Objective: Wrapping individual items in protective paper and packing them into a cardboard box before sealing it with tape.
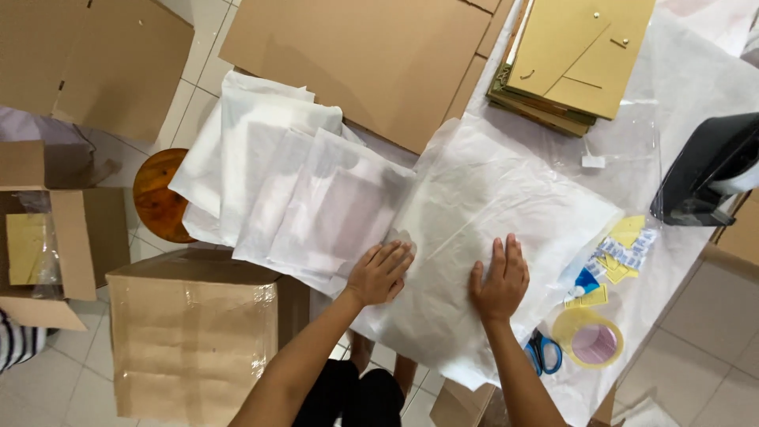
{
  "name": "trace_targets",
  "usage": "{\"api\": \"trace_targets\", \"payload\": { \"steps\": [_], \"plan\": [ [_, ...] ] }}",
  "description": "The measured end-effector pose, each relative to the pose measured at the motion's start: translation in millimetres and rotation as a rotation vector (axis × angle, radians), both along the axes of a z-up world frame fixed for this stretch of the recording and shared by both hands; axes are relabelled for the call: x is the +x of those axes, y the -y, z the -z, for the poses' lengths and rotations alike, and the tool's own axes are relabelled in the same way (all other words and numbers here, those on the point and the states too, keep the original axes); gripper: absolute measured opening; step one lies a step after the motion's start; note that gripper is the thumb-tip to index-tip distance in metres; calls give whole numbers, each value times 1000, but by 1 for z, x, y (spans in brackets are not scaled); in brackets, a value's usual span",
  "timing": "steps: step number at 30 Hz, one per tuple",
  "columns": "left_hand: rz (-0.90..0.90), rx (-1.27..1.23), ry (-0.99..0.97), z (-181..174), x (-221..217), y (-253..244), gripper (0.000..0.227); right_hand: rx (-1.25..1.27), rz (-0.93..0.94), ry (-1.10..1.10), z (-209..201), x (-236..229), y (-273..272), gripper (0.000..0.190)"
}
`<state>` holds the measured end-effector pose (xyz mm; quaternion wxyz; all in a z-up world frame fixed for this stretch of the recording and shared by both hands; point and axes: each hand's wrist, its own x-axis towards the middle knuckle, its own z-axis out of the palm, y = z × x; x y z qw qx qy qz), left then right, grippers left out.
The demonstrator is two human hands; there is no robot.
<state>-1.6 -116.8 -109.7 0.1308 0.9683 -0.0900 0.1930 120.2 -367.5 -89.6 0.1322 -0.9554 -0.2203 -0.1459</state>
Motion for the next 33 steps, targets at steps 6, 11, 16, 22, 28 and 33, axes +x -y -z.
{"api": "trace_targets", "payload": {
  "steps": [6, 11, 16, 22, 28, 33],
  "plan": [
    [13, 60, -111, 28, -6, 4, 59, -28, 11, 33, 10, 3, 3, 56],
    [24, 78, -181, 29, -10, 4, 62, -63, 37, 10, 2, -2, -2, 57],
    [7, 61, -203, 21, -1, 3, 66, -80, 19, -39, 6, 4, -2, 59],
    [28, 4, -302, 27, -8, 7, 67, -2, 161, -270, -12, 16, -29, 60],
    [29, -19, -280, 35, -11, 8, 65, 528, -25, -478, -62, 76, -149, 50],
    [37, -33, -249, 34, -9, 6, 63, 448, -15, -714, -98, 127, -249, 56]
  ]
}}
